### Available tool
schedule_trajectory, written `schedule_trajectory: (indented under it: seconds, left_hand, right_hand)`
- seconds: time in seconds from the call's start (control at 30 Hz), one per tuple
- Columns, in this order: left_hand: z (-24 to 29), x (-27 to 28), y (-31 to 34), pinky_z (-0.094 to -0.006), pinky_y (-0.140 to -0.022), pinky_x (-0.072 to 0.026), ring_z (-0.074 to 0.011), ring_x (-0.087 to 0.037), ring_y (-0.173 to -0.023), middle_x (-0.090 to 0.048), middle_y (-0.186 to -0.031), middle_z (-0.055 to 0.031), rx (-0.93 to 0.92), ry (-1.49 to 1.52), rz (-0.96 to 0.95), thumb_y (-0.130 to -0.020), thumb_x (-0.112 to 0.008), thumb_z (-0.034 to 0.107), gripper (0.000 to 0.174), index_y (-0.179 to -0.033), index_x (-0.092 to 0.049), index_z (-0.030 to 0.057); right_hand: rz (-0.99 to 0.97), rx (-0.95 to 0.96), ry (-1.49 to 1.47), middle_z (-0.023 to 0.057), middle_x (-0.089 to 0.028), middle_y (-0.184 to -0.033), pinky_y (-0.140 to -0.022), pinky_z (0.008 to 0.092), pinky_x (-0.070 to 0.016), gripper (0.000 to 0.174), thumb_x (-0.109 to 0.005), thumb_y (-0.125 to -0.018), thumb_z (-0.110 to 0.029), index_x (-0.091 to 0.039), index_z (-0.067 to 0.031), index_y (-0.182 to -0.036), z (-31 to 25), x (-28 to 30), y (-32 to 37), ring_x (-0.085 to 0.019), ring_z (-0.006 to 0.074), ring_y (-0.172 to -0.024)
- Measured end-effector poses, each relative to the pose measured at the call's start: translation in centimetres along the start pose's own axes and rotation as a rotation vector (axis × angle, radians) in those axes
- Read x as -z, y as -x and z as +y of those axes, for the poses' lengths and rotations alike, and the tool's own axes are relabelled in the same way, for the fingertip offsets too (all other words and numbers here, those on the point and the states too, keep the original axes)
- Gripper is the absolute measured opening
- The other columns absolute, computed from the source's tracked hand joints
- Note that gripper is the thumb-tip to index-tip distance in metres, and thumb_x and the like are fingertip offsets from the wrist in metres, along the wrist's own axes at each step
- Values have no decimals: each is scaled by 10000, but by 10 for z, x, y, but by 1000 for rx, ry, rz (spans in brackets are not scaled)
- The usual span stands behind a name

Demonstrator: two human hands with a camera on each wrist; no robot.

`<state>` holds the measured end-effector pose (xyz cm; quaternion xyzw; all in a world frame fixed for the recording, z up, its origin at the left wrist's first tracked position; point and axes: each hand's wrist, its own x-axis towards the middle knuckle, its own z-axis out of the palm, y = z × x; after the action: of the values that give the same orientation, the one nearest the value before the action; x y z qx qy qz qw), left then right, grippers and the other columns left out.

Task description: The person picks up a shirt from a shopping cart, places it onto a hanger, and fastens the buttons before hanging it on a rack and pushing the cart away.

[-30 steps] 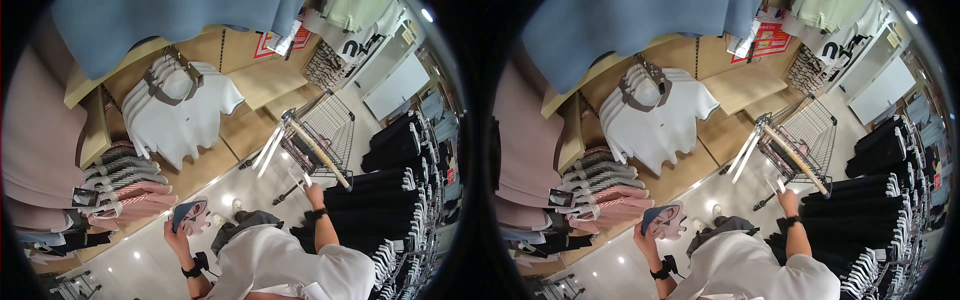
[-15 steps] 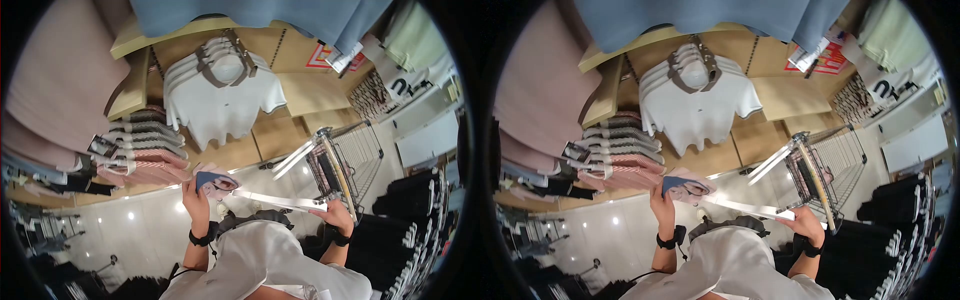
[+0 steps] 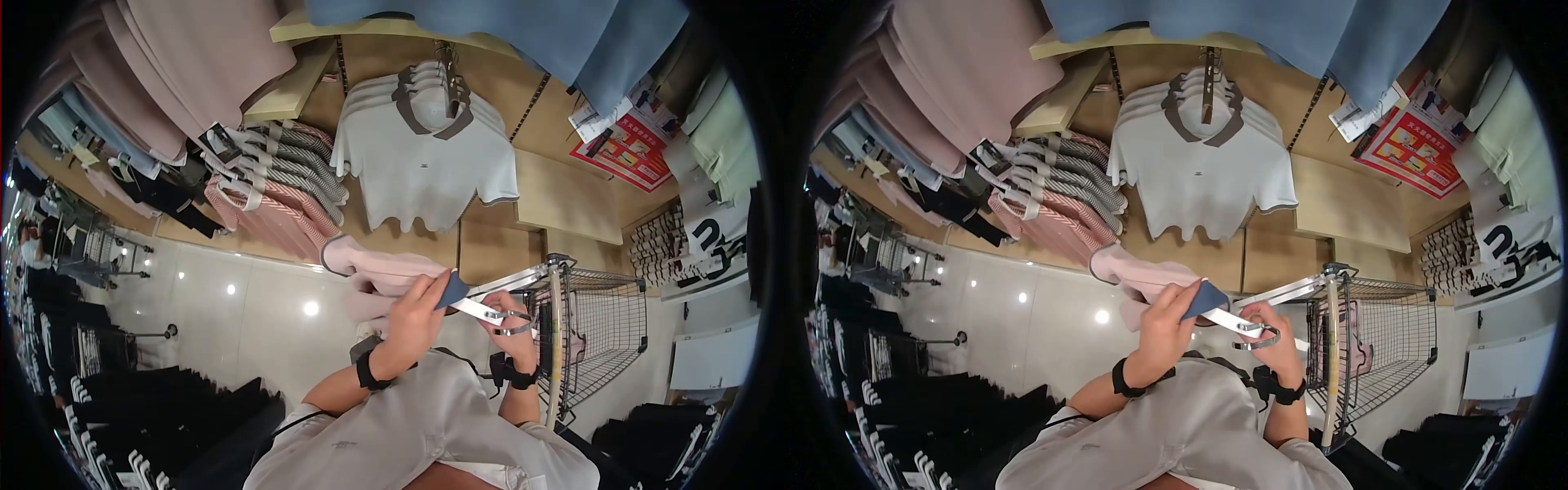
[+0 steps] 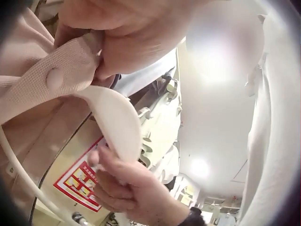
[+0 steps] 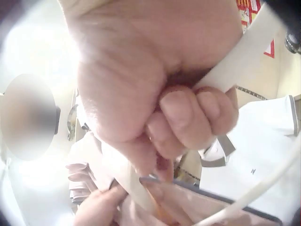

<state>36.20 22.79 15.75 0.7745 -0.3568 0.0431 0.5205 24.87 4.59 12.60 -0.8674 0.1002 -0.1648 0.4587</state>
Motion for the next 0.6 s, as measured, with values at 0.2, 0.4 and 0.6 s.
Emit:
schedule_trajectory:
  seconds: [0.2,0.4,0.6]
  left_hand:
    - [40,-34,24,-393,-662,-485,-310,-603,-791,-540,-954,-134,19,-27,1,-693,-688,-11,582,-1256,-542,-4]
    - [34,-30,39,-458,-862,-412,-345,-497,-1032,-526,-1027,-146,95,-354,105,-662,-680,6,611,-1256,-536,20]
    - [28,-36,38,-459,-882,-388,-336,-503,-981,-545,-1007,-139,-33,-440,-11,-690,-655,7,460,-1144,-585,31]
  right_hand:
    - [131,-233,-437,56,-706,-841,-696,240,-511,576,-736,-787,-24,-495,5,-1308,3,-5,9,-644,97,-777]
    - [-45,-112,-72,117,-686,-746,-611,289,-513,268,-773,-756,-107,-678,-5,-985,30,16,21,-664,154,-675]
    - [-80,40,-82,175,-652,-715,-585,321,-503,215,-751,-734,-102,-675,2,-906,25,18,12,-655,272,-619]
